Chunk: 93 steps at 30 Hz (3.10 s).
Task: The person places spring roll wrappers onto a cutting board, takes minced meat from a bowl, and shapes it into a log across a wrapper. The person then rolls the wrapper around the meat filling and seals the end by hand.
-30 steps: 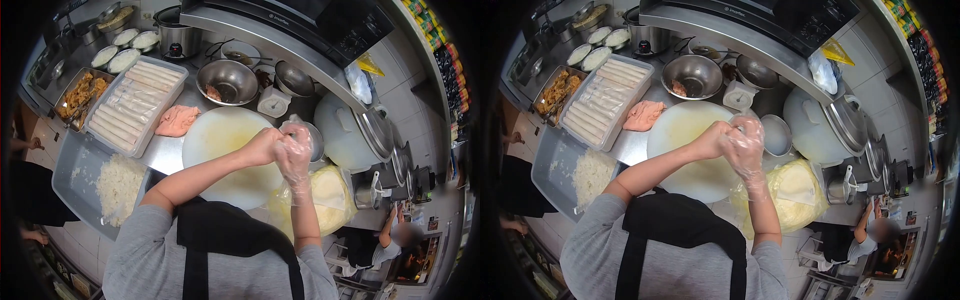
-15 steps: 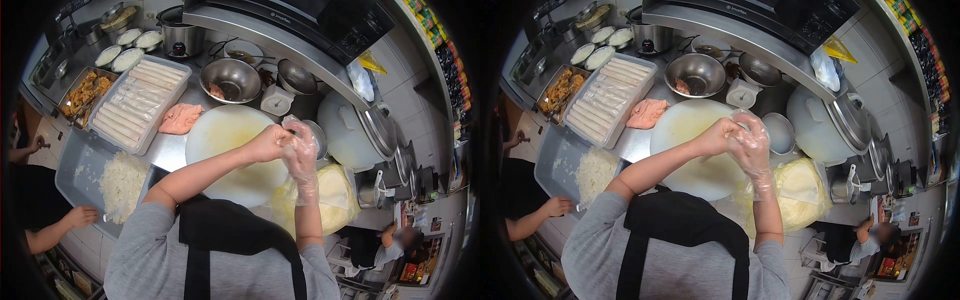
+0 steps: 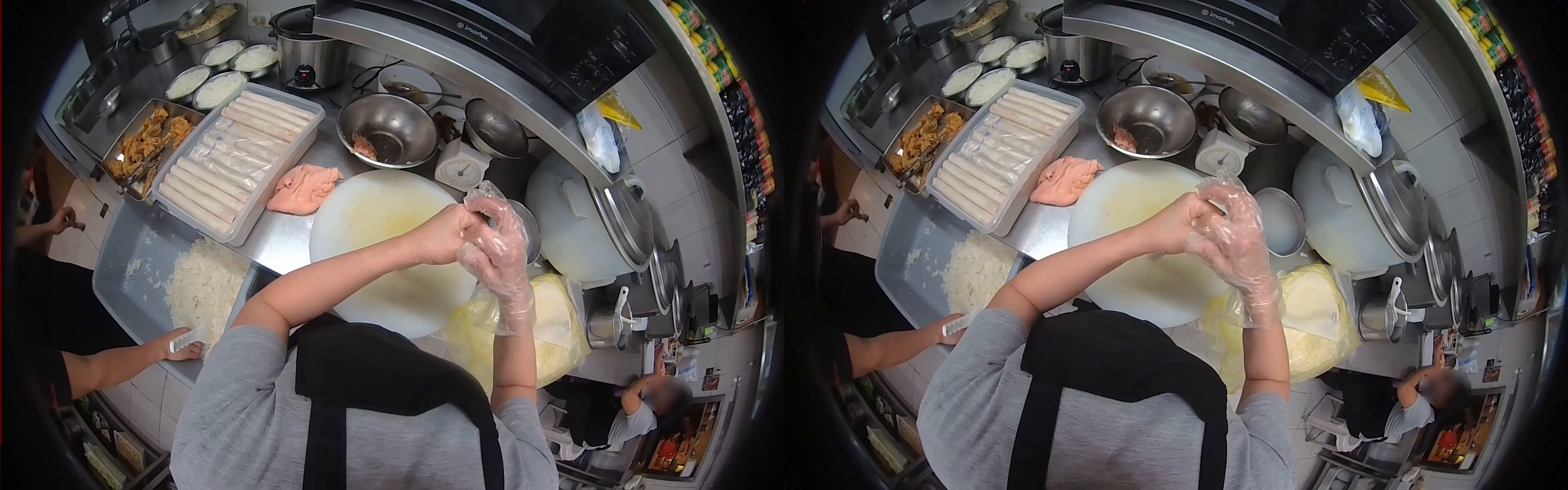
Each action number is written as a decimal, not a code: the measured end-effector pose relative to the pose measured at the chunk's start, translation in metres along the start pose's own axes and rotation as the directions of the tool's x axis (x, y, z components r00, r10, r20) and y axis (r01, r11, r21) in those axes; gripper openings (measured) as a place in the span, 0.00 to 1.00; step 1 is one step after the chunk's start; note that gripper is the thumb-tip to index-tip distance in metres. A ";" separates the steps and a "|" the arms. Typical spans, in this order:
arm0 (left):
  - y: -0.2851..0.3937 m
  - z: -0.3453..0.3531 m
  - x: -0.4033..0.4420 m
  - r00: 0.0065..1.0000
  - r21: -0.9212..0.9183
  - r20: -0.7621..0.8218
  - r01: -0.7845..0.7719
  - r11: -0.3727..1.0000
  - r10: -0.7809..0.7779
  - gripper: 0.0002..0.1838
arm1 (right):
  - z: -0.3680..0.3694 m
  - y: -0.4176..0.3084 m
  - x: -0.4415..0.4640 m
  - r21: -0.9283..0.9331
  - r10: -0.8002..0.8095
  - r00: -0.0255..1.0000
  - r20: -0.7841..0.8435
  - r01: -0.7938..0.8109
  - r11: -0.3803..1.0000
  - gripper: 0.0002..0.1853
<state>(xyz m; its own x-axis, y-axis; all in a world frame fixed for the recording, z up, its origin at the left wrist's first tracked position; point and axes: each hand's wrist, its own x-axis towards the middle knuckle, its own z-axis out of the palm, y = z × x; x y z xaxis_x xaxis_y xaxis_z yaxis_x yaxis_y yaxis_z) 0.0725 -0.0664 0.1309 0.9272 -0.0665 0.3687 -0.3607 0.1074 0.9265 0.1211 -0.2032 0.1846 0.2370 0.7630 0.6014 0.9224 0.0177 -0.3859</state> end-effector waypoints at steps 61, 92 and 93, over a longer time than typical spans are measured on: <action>0.006 -0.001 -0.022 0.986 -0.038 -0.154 0.052 0.998 -0.057 0.04 | 0.027 -0.021 -0.013 -0.253 -0.017 0.984 -0.175 -0.029 0.967 0.16; 0.013 -0.009 -0.023 0.982 0.274 -0.177 -0.014 0.962 0.065 0.10 | 0.027 -0.029 -0.044 -0.161 0.045 0.978 -0.203 -0.079 0.984 0.19; 0.011 -0.007 -0.022 0.980 0.270 -0.183 -0.030 0.962 0.082 0.09 | 0.027 -0.029 -0.042 -0.178 0.046 0.978 -0.202 -0.083 0.981 0.19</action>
<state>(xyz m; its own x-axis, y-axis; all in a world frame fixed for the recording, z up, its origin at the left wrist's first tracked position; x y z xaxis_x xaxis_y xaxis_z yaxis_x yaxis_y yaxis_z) 0.0489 -0.0564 0.1326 0.8975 0.1251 0.4230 -0.4020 -0.1624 0.9011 0.0764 -0.2180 0.1518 0.3357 0.6164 0.7123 0.9392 -0.1607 -0.3036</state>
